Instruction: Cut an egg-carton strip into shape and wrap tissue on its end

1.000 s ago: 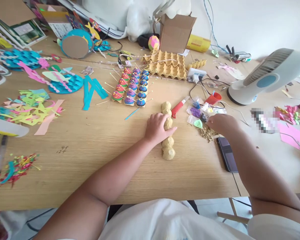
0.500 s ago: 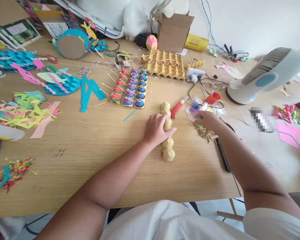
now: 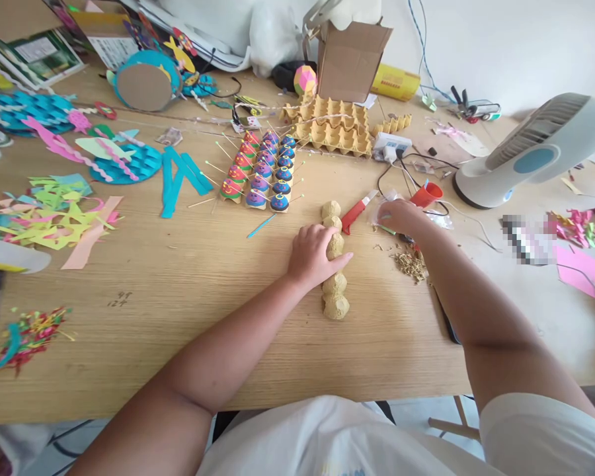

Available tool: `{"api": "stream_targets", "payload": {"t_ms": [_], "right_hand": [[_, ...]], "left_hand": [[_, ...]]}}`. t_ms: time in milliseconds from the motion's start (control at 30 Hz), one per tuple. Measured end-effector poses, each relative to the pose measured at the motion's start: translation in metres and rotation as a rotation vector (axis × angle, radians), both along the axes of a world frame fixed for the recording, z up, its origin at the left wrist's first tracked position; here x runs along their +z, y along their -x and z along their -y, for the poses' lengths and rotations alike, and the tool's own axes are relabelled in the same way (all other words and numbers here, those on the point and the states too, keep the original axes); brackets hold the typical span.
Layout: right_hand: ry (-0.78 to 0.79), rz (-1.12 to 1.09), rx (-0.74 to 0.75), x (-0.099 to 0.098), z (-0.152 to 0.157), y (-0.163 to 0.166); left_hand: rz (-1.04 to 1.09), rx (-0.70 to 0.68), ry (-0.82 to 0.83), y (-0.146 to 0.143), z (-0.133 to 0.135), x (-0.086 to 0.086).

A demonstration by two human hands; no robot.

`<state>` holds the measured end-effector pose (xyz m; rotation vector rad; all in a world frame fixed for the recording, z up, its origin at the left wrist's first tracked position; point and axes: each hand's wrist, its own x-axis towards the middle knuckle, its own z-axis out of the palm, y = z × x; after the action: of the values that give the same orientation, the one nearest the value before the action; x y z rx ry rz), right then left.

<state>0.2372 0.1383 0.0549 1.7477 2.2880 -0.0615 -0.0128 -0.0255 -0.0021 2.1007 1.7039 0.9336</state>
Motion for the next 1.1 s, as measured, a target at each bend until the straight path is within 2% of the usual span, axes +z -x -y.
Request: {"api": "stream_targets", "payload": {"t_ms": [167,333,467,567,633,700,800,933,1000,1100], "right_hand": [[-0.074,-0.173,0.037,-0.003,0.014,-0.004],[-0.196,-0.389,-0.002,0.012,0.023,-0.013],[-0.307,-0.608,-0.117,0.023,-0.001,-0.007],[-0.271,-0.694,-0.178,0.022,-0.024,0.016],[-0.18,-0.709,-0.201,0.019,-0.035,0.035],[-0.113,-0.703,-0.204,0.016,-0.043,0.052],[-0.159,-0.637,-0.194,0.016,-0.049,0.059],[-0.307,-0.345,-0.203,0.025,-0.052,0.033],[-0.295,-0.163,-0.267,0.026,-0.051,0.016],[-0.215,0.036,-0.341,0.017,-0.045,-0.002]], "left_hand": [[0.003,0.006,0.001,0.0,0.0,0.0],[0.003,0.003,0.007,0.0,0.0,0.0],[0.001,0.003,0.01,0.0,0.0,-0.001],[-0.002,0.004,0.006,0.001,0.0,-0.001],[-0.006,0.006,0.003,0.001,0.0,-0.002],[-0.01,0.006,0.0,0.001,0.0,-0.002],[-0.013,0.005,-0.003,0.0,0.0,-0.002],[-0.005,0.007,0.008,0.0,0.0,-0.003],[-0.004,0.007,0.01,0.0,0.0,-0.003],[-0.006,0.002,0.008,0.0,0.001,-0.002]]}}
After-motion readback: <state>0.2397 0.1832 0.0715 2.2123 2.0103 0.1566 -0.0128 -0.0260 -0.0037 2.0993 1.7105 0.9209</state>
